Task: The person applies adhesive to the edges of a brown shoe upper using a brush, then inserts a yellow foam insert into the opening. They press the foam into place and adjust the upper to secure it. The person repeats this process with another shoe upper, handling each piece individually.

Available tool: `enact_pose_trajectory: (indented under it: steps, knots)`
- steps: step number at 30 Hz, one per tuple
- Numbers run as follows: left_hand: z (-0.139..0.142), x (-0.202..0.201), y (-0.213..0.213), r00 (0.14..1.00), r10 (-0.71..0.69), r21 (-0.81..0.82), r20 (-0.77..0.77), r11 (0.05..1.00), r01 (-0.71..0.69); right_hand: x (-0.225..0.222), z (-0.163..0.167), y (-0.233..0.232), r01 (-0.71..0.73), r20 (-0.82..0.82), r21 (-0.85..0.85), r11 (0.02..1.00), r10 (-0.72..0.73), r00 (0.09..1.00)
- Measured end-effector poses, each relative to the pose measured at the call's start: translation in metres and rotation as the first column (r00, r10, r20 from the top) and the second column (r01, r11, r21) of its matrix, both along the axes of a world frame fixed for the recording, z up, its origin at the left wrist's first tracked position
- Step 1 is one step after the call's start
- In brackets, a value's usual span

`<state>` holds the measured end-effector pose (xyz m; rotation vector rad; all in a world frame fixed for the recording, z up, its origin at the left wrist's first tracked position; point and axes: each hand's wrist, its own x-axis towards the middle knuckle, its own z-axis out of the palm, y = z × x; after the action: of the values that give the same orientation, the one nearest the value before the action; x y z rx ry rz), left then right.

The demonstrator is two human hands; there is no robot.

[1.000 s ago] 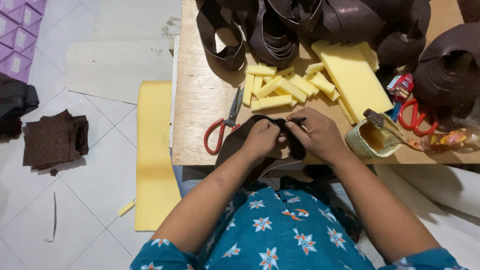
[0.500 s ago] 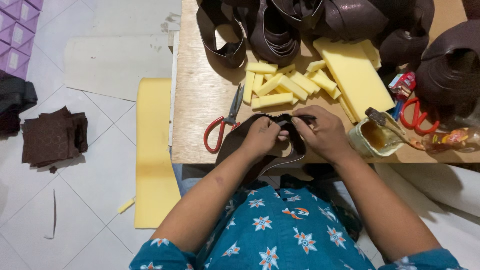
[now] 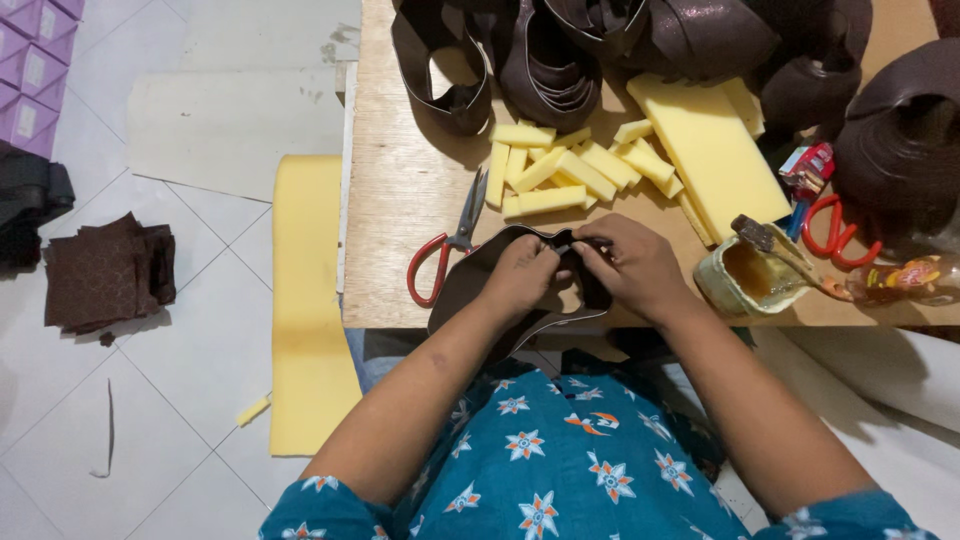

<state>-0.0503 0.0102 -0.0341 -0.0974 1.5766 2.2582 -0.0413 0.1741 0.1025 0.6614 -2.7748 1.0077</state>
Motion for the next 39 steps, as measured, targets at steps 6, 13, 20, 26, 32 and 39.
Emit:
enact_pose_trajectory:
  steps: [6, 13, 20, 26, 32, 39]
  knots:
    - [0.003, -0.002, -0.006, 0.997, -0.045, -0.093, -0.063, 0.995, 0.039, 0.002, 0.011, 0.008, 0.052, 0.061, -0.135, 0.99, -0.044, 0.997]
    - [0.011, -0.002, -0.005, 0.994, -0.089, 0.014, -0.067, 0.996, 0.09, 0.003, 0.007, -0.003, -0.031, 0.004, -0.106, 0.994, 0.032, 0.999]
    - [0.013, -0.004, -0.004, 0.999, -0.033, -0.057, 0.028, 0.998, 0.035, 0.007, 0.007, 0.004, 0.052, 0.062, -0.182, 0.982, -0.041, 0.997]
    - [0.011, -0.005, -0.004, 0.996, -0.088, 0.036, 0.005, 0.995, 0.088, 0.008, 0.0, -0.003, -0.017, -0.034, -0.2, 0.98, 0.011, 0.999]
    - [0.01, -0.006, -0.003, 0.998, -0.047, -0.033, 0.044, 0.998, 0.049, 0.012, -0.006, 0.001, 0.13, 0.099, -0.24, 0.962, -0.109, 0.989]
    - [0.002, -0.005, -0.003, 0.992, -0.118, 0.087, -0.038, 0.989, 0.121, 0.0, -0.019, 0.002, -0.017, 0.08, -0.338, 0.941, 0.046, 0.996]
